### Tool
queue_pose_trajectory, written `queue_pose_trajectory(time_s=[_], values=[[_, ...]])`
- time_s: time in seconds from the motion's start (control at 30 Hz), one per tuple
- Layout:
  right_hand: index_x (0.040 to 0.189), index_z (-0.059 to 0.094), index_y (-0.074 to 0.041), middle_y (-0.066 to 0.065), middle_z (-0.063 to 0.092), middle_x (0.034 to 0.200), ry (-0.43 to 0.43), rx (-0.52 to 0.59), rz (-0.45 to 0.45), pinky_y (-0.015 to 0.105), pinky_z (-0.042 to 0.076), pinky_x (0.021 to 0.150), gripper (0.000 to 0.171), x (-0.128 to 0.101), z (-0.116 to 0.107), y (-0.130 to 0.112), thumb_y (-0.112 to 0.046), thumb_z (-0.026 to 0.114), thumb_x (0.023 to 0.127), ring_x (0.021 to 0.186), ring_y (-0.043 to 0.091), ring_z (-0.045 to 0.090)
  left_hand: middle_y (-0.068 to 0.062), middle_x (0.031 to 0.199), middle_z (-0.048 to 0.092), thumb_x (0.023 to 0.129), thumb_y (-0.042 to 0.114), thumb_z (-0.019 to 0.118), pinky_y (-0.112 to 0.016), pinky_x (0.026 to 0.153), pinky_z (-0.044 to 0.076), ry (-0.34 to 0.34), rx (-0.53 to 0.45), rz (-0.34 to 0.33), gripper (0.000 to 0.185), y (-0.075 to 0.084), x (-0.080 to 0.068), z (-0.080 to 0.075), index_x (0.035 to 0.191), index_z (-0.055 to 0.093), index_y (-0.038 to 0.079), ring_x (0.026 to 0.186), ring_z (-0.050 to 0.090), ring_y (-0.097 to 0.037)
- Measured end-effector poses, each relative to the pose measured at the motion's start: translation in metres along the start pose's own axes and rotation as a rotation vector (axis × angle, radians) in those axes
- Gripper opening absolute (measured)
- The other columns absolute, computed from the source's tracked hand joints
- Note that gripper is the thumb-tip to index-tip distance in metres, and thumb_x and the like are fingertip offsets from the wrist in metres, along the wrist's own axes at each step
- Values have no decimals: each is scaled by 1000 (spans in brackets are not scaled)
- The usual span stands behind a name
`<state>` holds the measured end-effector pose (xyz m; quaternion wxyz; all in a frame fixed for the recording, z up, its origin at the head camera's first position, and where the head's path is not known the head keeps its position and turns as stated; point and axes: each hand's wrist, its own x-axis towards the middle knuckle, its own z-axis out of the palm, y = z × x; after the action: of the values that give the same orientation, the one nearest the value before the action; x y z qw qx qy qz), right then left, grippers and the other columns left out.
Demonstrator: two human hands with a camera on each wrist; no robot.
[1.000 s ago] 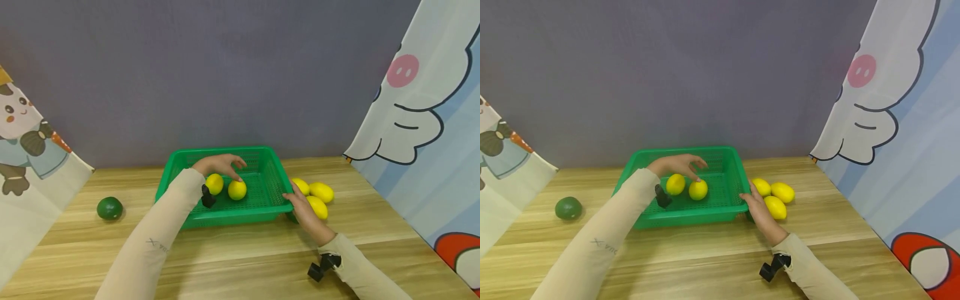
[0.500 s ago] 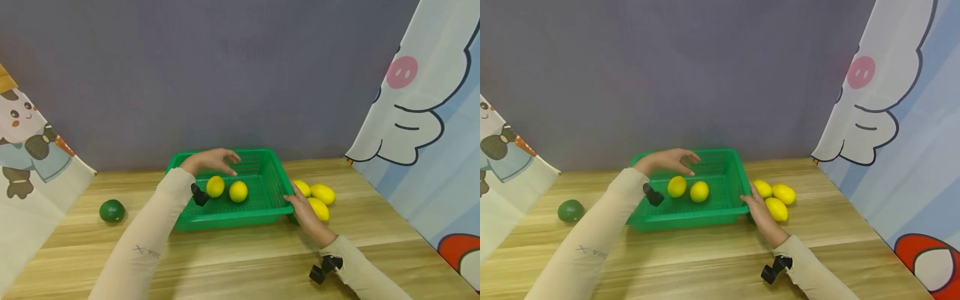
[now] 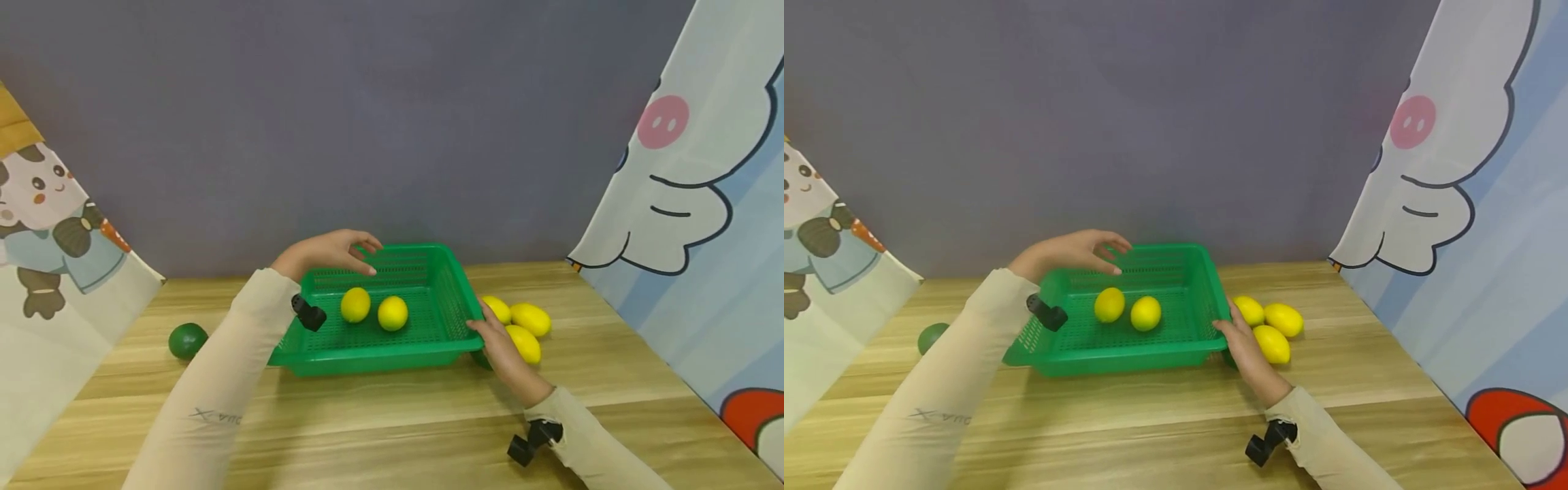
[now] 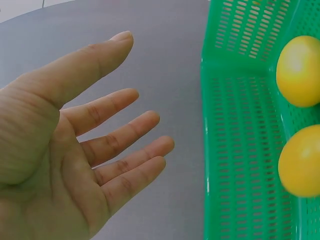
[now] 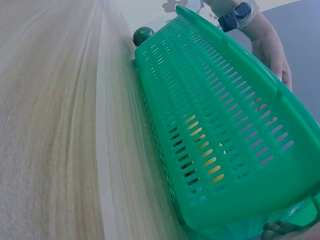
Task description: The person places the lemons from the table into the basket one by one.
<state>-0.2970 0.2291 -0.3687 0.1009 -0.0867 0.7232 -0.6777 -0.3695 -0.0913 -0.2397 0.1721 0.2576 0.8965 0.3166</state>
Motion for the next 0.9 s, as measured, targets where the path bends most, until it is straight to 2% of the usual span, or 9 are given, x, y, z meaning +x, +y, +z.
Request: queue_pose_trajectory(time_s=[0.4, 0.6, 0.9], values=[[153, -1, -12, 18, 5, 156, 6, -7, 14, 53, 12, 113, 66, -2, -3, 0, -14, 35, 97, 139, 34, 14, -9, 139, 46, 87, 31, 68, -46, 98, 42, 77, 43, 9, 57, -8, -28, -13, 137, 46, 18, 126, 44, -32], [153, -1, -12, 19, 4, 156, 0, -9, 15, 55, 11, 113, 66, -1, -2, -2, -14, 36, 97, 140, 35, 12, -10, 140, 44, 88, 32, 67, -50, 101, 39, 110, 3, -13, 57, -12, -48, -23, 139, 44, 16, 129, 39, -33], [152, 0, -10, 19, 5, 156, 1, 4, 8, 50, 12, 114, 66, -1, -1, -1, -12, 35, 97, 140, 33, 13, -16, 144, 38, 90, 30, 64, -53, 102, 37, 161, 5, -3, 60, -32, -78, -35, 141, 40, 8, 130, 38, -38]])
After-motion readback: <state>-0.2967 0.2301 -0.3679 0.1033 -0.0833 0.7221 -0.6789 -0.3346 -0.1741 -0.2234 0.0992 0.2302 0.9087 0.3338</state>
